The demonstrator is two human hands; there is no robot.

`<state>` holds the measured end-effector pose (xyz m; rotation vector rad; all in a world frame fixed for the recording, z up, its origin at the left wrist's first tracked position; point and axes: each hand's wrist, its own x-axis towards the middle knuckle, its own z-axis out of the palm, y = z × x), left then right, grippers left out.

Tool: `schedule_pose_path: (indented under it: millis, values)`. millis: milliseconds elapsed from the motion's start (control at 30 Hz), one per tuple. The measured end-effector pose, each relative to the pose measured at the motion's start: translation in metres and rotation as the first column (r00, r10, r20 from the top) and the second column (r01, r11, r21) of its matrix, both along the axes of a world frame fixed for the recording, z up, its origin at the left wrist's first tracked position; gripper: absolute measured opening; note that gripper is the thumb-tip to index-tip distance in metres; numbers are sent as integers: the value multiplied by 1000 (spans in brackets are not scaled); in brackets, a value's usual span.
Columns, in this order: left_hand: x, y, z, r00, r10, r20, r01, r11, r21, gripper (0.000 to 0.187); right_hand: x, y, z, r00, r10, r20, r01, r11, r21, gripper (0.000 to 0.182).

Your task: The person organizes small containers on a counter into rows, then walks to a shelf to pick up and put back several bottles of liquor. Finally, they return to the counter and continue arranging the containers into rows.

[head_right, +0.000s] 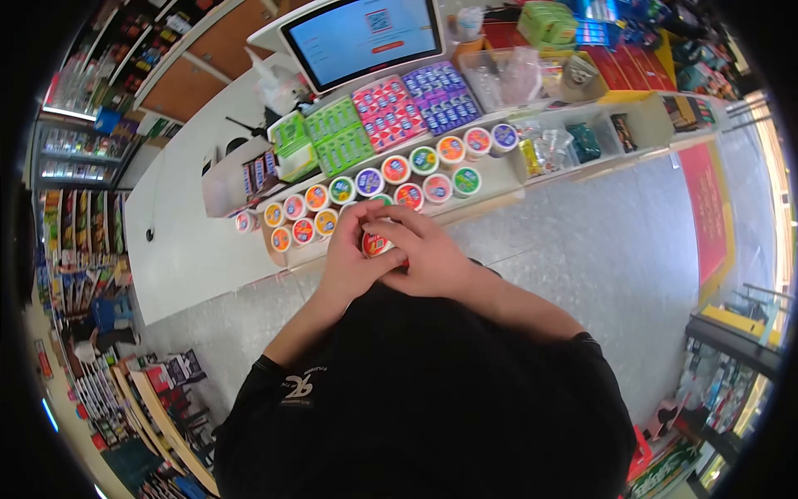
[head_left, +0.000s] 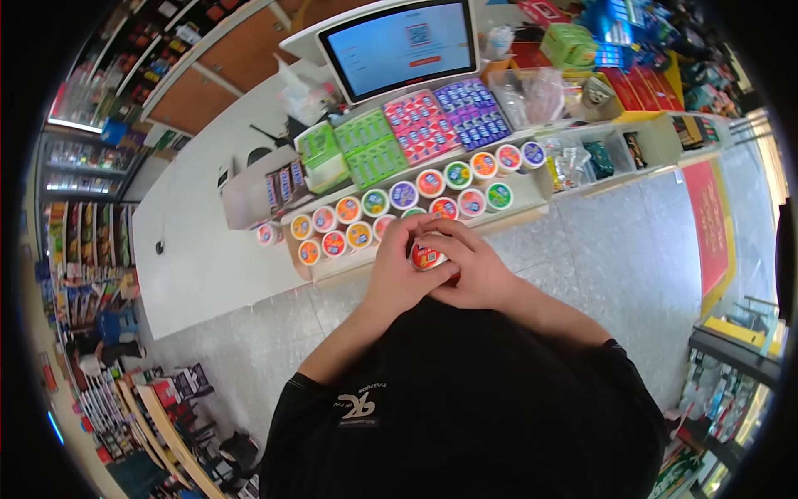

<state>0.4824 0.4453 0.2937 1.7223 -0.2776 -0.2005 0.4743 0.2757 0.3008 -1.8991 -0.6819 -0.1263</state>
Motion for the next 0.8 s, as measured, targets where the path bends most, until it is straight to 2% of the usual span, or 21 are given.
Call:
schedule_pose_path:
  millis: [33,67,133,200,267,300,333,367,433,533,600,633,667,700,733,767,800]
  values:
    - [-1,-4,-6,994,-47,-95,40,997,-70,77,-2,-5,-5,1000,-20,-6,20,1000,-24,54]
    - [-2,-5,-7,994,-60,-90,54,996,-75,77,-3,-8,-9,999,-38,-12,38,998,-46,49]
    - [-3,-4,0,958,-206,-200,168,967,-189,78,-10,-24,-14,996,-85,-12,85,996,-15,46]
    - [-3,-2,1,952,-245,-185,203,955,-218,74,-15,-45,-22,992,-123,-24,123,992,18,44]
    - [0,-1,3,953,-274,-127,277,961,6,67,-8,-74,-32,910,-414,10,413,908,-64,42]
    - [1,-1,-3,966,-253,-59,255,966,48,59,-4,-89,-37,864,-504,-24,498,859,-117,44]
    - [0,-1,-5,966,-253,-59,256,965,48,59,-1,-103,-41,805,-590,-53,575,800,-172,45]
    - [-1,0,-6,959,-270,-88,279,955,104,53,3,-116,-46,805,-591,-54,576,799,-172,45]
    - [-4,6,-16,952,-283,-117,299,940,163,48,11,-130,-53,727,-671,-146,617,732,-290,51]
    - [-9,23,-34,946,-260,-192,303,922,243,40,18,-126,-56,737,-669,-96,618,725,-304,55]
    - [-15,35,-35,976,-121,-181,159,965,208,32,27,-122,-67,736,-673,-69,626,716,-309,55]
    - [-17,44,-34,977,-111,-180,148,967,205,32,31,-118,-77,734,-678,-48,632,707,-317,56]
    - [-19,54,-32,996,-33,-84,50,976,213,26,36,-118,-90,744,-666,-47,621,716,-318,56]
    - [-21,66,-30,999,52,12,-53,975,215,21,41,-122,-106,761,-647,55,630,717,-298,55]
    - [-21,80,-27,997,79,9,-79,972,222,21,45,-125,-119,772,-617,151,632,725,-273,55]
    - [-19,97,-22,968,150,200,-203,938,281,16,48,-128,-128,780,-619,91,617,738,-271,55]
    - [-17,117,-17,901,196,387,-333,885,326,12,49,-129,-136,775,-629,-55,602,763,-234,56]
